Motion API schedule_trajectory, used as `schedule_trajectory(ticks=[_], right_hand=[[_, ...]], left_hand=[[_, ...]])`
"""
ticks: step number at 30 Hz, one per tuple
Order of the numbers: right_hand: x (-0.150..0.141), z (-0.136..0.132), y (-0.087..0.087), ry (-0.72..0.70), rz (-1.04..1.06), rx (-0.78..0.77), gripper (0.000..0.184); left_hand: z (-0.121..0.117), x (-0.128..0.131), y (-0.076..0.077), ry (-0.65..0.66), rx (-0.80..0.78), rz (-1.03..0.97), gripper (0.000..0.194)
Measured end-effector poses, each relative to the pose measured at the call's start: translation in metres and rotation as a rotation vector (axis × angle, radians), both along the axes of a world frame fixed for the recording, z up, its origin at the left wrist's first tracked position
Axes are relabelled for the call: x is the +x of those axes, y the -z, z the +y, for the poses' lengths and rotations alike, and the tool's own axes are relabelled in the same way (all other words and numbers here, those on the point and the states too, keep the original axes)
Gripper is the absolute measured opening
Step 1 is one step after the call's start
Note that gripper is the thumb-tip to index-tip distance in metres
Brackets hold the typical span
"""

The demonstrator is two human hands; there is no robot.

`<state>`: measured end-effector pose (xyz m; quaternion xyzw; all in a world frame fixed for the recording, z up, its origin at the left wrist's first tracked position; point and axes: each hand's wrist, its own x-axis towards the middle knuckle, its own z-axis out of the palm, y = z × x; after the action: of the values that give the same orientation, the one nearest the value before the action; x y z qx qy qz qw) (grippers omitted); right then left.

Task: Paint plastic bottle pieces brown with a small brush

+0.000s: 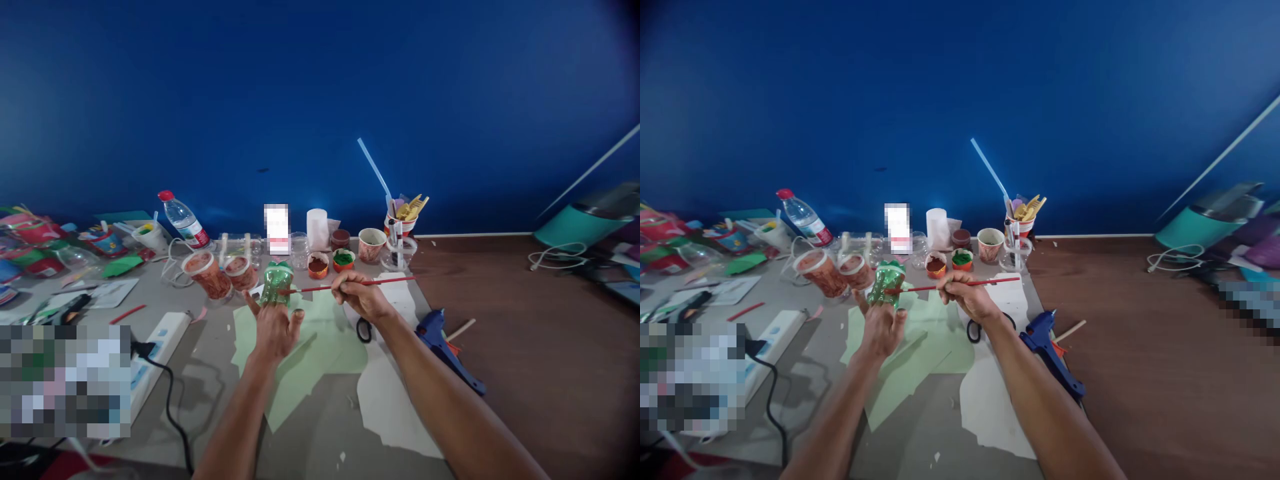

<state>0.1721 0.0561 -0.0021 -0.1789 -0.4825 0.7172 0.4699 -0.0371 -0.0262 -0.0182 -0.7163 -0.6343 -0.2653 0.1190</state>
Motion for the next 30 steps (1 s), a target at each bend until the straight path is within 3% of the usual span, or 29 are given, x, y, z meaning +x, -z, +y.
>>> schedule_trajectory(ticks=[7, 9, 14, 18, 30], right_hand=[[0.003, 0.001, 0.000, 0.031, 0.030, -0.004, 0.008], [0.001, 0.001, -0.001, 0.007, 0.012, -0.007, 0.010], [0.002, 0.003, 0.000, 0.116, 0.020, -0.018, 0.007], [0.005, 0.004, 0.003, 0.029, -0.004, -0.016, 0.009], [0.005, 0.006, 0.006, 0.043, 0.004, -0.023, 0.013]], left_hand=[[0.000, 0.002, -0.002, -0.017, -0.049, 0.016, 0.062], [0.000, 0.003, -0.003, 0.000, -0.049, -0.023, 0.067], [0.000, 0.005, -0.007, 0.066, -0.066, -0.177, 0.079], [0.001, 0.006, -0.010, 0.102, -0.070, -0.264, 0.087], [0.001, 0.006, -0.012, 0.108, -0.109, -0.407, 0.089]])
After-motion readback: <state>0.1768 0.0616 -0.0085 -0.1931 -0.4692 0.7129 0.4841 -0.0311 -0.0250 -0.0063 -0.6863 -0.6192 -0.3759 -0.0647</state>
